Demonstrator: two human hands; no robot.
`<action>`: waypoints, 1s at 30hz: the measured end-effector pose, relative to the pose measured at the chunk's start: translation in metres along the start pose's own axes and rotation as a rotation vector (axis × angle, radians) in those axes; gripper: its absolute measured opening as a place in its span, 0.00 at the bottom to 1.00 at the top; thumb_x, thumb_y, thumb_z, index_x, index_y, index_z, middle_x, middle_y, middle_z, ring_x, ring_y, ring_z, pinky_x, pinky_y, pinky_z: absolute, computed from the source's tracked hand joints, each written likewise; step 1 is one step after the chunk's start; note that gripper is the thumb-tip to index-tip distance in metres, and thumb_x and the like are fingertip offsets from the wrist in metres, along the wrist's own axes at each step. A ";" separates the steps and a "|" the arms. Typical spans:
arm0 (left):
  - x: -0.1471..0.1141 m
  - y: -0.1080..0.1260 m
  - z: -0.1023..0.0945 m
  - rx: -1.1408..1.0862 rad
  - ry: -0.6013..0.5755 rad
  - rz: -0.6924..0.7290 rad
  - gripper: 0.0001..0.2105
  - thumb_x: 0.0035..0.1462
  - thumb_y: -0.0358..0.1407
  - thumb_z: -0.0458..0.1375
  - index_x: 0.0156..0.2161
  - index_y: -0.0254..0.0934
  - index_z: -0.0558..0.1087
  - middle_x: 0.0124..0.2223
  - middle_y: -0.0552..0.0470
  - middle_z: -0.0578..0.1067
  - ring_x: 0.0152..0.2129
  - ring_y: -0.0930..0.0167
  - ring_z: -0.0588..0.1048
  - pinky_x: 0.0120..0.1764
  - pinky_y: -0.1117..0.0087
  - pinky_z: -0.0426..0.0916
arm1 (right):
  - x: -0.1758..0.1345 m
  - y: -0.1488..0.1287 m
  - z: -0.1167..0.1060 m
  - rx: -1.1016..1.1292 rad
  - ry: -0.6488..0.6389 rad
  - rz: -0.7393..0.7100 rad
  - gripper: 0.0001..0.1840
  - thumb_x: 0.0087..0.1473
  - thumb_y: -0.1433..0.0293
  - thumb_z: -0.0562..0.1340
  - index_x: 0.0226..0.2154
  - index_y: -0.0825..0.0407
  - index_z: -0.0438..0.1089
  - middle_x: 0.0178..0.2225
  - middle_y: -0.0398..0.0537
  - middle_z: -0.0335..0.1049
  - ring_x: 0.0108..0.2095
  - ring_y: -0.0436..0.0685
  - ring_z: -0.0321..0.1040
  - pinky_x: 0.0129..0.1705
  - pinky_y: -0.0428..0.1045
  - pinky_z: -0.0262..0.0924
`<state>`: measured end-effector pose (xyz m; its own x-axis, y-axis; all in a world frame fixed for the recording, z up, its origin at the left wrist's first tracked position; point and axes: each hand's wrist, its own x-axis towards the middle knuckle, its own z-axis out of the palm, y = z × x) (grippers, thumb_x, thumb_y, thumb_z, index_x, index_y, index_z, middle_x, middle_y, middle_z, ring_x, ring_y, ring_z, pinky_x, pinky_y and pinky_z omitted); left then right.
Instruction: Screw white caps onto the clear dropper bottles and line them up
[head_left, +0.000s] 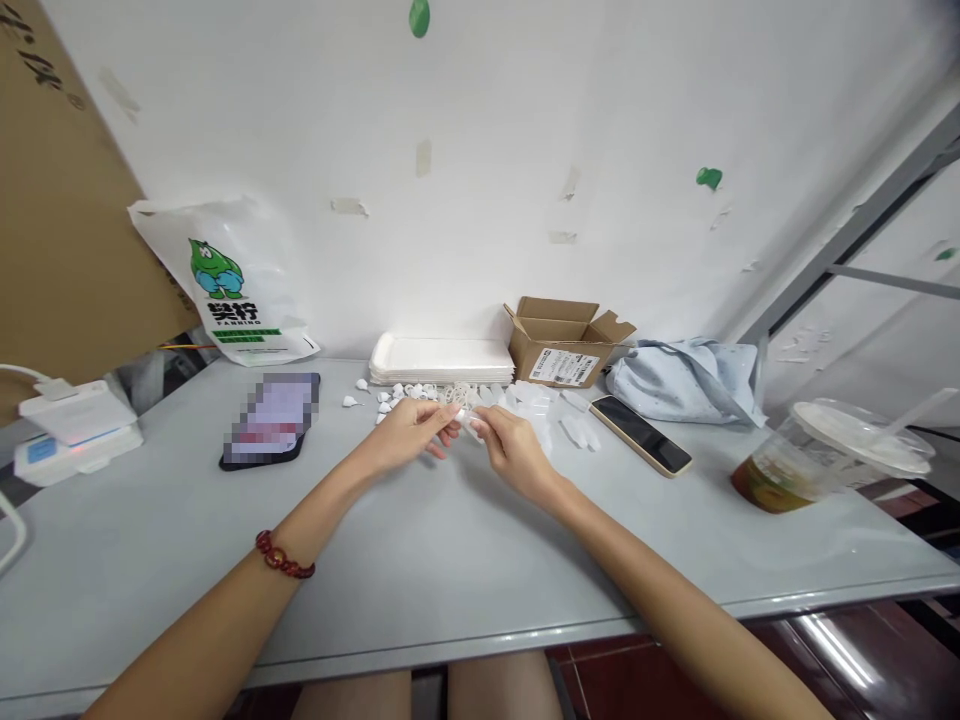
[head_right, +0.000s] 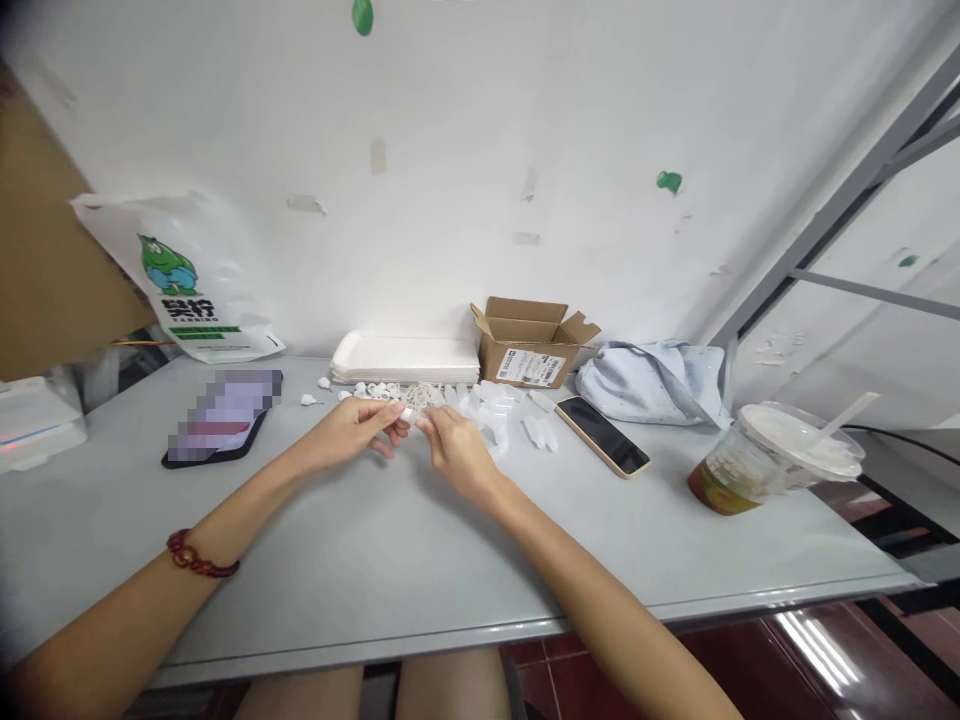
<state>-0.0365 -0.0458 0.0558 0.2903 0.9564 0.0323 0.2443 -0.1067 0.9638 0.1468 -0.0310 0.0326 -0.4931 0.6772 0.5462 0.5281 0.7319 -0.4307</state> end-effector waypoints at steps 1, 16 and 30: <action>0.000 0.000 0.001 -0.015 0.007 -0.034 0.23 0.54 0.53 0.53 0.29 0.31 0.71 0.29 0.49 0.71 0.25 0.71 0.73 0.28 0.67 0.73 | 0.000 0.001 0.001 -0.033 0.012 -0.018 0.13 0.63 0.68 0.47 0.35 0.54 0.65 0.27 0.48 0.64 0.27 0.52 0.61 0.31 0.46 0.55; -0.003 -0.003 0.007 0.141 0.050 0.112 0.17 0.57 0.44 0.53 0.24 0.34 0.68 0.23 0.54 0.70 0.21 0.73 0.71 0.28 0.71 0.66 | 0.001 -0.004 -0.003 0.346 -0.173 0.250 0.19 0.63 0.60 0.44 0.24 0.51 0.54 0.20 0.39 0.52 0.20 0.48 0.51 0.25 0.45 0.50; -0.001 -0.002 0.008 0.063 0.114 0.035 0.21 0.57 0.51 0.50 0.22 0.35 0.64 0.19 0.56 0.65 0.15 0.76 0.66 0.22 0.73 0.63 | -0.001 -0.019 0.008 0.150 -0.067 0.194 0.19 0.64 0.65 0.42 0.28 0.52 0.59 0.25 0.45 0.63 0.26 0.51 0.62 0.31 0.47 0.54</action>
<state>-0.0306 -0.0490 0.0513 0.1933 0.9762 0.0985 0.2950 -0.1536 0.9431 0.1316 -0.0454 0.0340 -0.4399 0.8059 0.3963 0.5115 0.5876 -0.6270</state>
